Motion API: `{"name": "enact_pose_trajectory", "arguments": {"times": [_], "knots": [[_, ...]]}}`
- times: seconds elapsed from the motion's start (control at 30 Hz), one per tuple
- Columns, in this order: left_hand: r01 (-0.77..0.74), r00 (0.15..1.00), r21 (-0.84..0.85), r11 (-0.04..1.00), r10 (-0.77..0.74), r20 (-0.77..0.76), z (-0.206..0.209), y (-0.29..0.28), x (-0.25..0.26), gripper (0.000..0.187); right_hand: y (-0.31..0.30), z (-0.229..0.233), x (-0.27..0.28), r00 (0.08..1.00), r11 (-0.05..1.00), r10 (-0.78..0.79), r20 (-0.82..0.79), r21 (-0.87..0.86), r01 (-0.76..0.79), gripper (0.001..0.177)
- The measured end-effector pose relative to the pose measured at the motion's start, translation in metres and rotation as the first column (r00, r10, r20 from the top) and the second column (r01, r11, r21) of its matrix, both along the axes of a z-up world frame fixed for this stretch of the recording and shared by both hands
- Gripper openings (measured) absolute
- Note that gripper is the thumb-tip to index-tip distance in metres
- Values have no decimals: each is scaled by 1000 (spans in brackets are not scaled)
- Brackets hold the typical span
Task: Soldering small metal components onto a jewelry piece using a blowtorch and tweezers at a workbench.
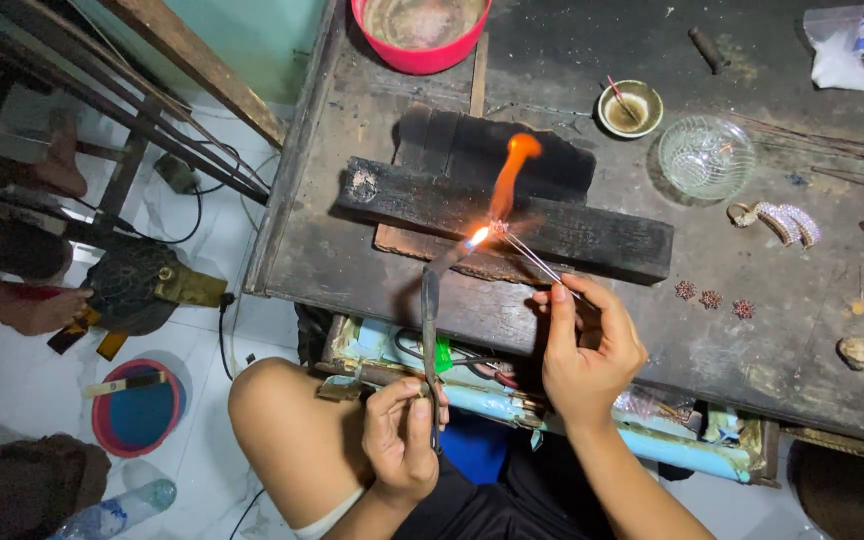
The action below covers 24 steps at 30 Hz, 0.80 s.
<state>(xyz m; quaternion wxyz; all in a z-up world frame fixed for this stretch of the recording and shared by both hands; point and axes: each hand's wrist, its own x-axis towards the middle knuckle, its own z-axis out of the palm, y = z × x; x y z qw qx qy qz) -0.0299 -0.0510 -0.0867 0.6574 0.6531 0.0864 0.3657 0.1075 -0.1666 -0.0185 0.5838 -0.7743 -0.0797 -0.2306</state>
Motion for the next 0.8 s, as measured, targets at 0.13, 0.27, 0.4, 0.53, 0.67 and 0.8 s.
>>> {"name": "enact_pose_trajectory", "arguments": {"times": [0.13,0.27,0.4,0.53,0.67,0.8], "knots": [[11,1000,11,1000,-11,-20,2,1,-1,15,0,2,0,1000,1000,-7,-5,-8,7,7],[3,1000,3,1000,-3,-14,0,-1,-3,15,-1,0,-2,1000,1000,-3,19,-29,4,7],[26,1000,7,1000,-26,7,1,1,-1,14,-1,-1,0,1000,1000,-2,31,-30,3,7],[32,999,-9,999,-31,37,4,-1,0,13,0,-1,-2,1000,1000,-8,5,-1,8,4],[28,999,-24,999,-27,37,1,0,2,15,2,2,0,1000,1000,-4,-16,15,4,5],[30,999,-5,1000,-29,25,0,0,1,15,1,1,0,1000,1000,-1,-25,18,1,5]]}}
